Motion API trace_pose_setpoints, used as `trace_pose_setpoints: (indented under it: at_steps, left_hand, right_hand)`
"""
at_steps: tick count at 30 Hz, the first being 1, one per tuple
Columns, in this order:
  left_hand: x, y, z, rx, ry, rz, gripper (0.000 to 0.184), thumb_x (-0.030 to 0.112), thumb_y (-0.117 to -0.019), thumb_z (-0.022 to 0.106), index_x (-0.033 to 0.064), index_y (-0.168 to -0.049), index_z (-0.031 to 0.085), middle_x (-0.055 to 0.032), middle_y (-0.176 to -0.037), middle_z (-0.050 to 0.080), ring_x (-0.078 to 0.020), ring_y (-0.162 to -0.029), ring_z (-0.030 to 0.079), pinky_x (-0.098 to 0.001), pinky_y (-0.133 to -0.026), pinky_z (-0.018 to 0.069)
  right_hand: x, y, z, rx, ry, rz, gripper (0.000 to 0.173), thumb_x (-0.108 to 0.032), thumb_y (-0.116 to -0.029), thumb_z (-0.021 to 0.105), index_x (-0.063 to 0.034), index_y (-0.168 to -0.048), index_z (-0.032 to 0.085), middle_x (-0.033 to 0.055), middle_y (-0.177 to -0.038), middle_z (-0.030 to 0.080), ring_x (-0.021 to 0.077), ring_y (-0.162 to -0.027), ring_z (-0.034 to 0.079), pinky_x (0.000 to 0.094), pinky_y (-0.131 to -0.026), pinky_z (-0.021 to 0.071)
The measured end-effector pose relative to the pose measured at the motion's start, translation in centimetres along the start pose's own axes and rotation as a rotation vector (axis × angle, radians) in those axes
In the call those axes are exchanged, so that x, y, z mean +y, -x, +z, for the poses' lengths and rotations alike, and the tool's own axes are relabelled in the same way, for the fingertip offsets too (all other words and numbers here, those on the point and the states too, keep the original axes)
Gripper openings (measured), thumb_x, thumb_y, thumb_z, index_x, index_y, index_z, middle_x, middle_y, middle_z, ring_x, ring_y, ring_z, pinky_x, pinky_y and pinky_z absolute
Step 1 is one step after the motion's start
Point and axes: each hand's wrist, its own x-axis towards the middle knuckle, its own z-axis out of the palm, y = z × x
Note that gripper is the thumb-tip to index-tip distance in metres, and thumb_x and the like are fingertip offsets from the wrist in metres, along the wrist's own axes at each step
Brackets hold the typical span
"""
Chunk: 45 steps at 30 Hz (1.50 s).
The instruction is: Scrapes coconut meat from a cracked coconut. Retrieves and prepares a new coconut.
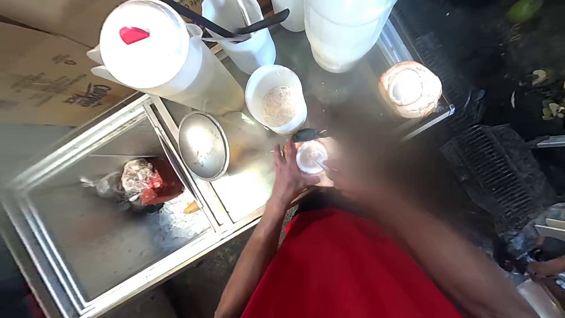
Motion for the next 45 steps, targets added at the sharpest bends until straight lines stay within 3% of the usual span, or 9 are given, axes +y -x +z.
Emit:
trace_pose_setpoints:
  at_steps: [5,10,14,18,22,27,35,40,45]
  left_hand:
    - [0.1,-0.5,0.4,-0.039,0.109,-0.066,0.146,0.059,-0.0529,0.094,0.0283,-0.166,0.007,-0.0305,-0.157,0.023,-0.0437,-0.121,0.056,-0.0573,-0.084,0.0579]
    - [-1.7,-2.4,-0.6,-0.165,0.131,0.1,0.151,0.058,-0.0469,0.096,0.0337,-0.166,0.005,-0.0262,-0.16,0.022,-0.0403,-0.129,0.051,-0.0579,-0.09,0.0561]
    - [-1.5,-3.1,-1.1,-0.205,0.121,0.107,0.152,0.054,-0.0454,0.097,0.0343,-0.166,0.006,-0.0238,-0.159,0.025,-0.0385,-0.131,0.05,-0.0586,-0.092,0.0556]
    - [-1.5,-3.1,-1.0,-0.202,0.131,0.096,0.151,0.058,-0.0457,0.096,0.0366,-0.165,0.006,-0.0244,-0.159,0.024,-0.0384,-0.13,0.051,-0.0576,-0.091,0.056]
    - [-1.6,-5.0,-2.5,-0.345,0.096,0.238,0.147,0.054,-0.0471,0.097,0.0328,-0.165,0.012,-0.0276,-0.158,0.026,-0.0421,-0.133,0.048,-0.0595,-0.096,0.053]
    - [-0.6,-6.4,-3.4,-0.416,-0.052,0.365,0.143,0.044,-0.0485,0.099,0.0311,-0.165,0.017,-0.0181,-0.164,0.023,-0.0378,-0.142,0.041,-0.0589,-0.104,0.0492]
    - [2.1,-0.3,1.2,-0.067,0.022,-0.017,0.143,0.063,-0.051,0.094,0.0256,-0.165,0.016,-0.0237,-0.164,0.018,-0.0433,-0.128,0.053,-0.057,-0.089,0.0572]
    - [-0.3,-2.3,-0.5,-0.221,0.081,0.198,0.143,0.058,-0.0474,0.096,0.0363,-0.164,0.017,-0.0166,-0.166,0.019,-0.0354,-0.135,0.049,-0.0559,-0.095,0.0557]
    - [-0.6,-4.0,-0.8,-0.322,0.053,0.239,0.143,0.054,-0.0453,0.097,0.0453,-0.163,0.015,-0.0098,-0.167,0.019,-0.031,-0.137,0.048,-0.0573,-0.093,0.056]
  right_hand:
    - [-1.7,-2.1,3.0,0.075,-0.357,-0.033,0.037,-0.026,-0.1126,0.038,-0.0122,-0.146,0.048,0.0067,-0.072,0.053,0.0129,-0.044,0.049,0.0277,-0.041,0.0459]
    - [-0.7,-0.3,1.3,-0.029,0.508,-0.242,0.039,-0.017,-0.1072,0.044,-0.0101,-0.144,0.052,0.0226,-0.119,0.067,0.041,-0.111,0.066,0.0619,-0.091,0.0522]
    - [-1.0,1.1,-1.8,0.025,0.673,-0.167,0.027,-0.02,-0.1025,0.054,-0.017,-0.126,0.067,0.0156,-0.112,0.07,0.0361,-0.104,0.068,0.0606,-0.082,0.0546]
    - [-0.8,-1.9,0.9,0.111,0.116,-0.087,0.038,-0.027,-0.1101,0.042,-0.0147,-0.143,0.055,0.0154,-0.088,0.063,0.0228,-0.059,0.058,0.0402,-0.054,0.0514]
    - [-0.7,-1.4,2.0,0.019,0.427,-0.235,0.042,-0.02,-0.1097,0.04,-0.0114,-0.15,0.047,0.023,-0.121,0.067,0.0396,-0.111,0.067,0.0601,-0.093,0.0529]
    - [-0.3,2.0,-1.8,-0.014,0.793,-0.211,0.036,-0.018,-0.1036,0.051,-0.0218,-0.138,0.062,0.0183,-0.121,0.068,0.0407,-0.113,0.065,0.0635,-0.09,0.0523]
    - [-0.2,-1.5,1.5,0.079,-0.378,-0.003,0.045,-0.031,-0.1133,0.038,-0.0207,-0.157,0.039,0.0068,-0.075,0.056,0.0116,-0.043,0.049,0.0268,-0.04,0.0458]
    - [0.2,-0.7,1.6,-0.025,0.319,-0.238,0.048,-0.02,-0.1101,0.039,-0.0139,-0.158,0.04,0.0225,-0.121,0.067,0.0363,-0.105,0.067,0.0561,-0.092,0.054]
    - [0.1,2.5,-2.4,-0.08,0.723,-0.186,0.037,-0.019,-0.1051,0.048,-0.0178,-0.14,0.06,0.0194,-0.119,0.068,0.0404,-0.112,0.065,0.0639,-0.09,0.052]
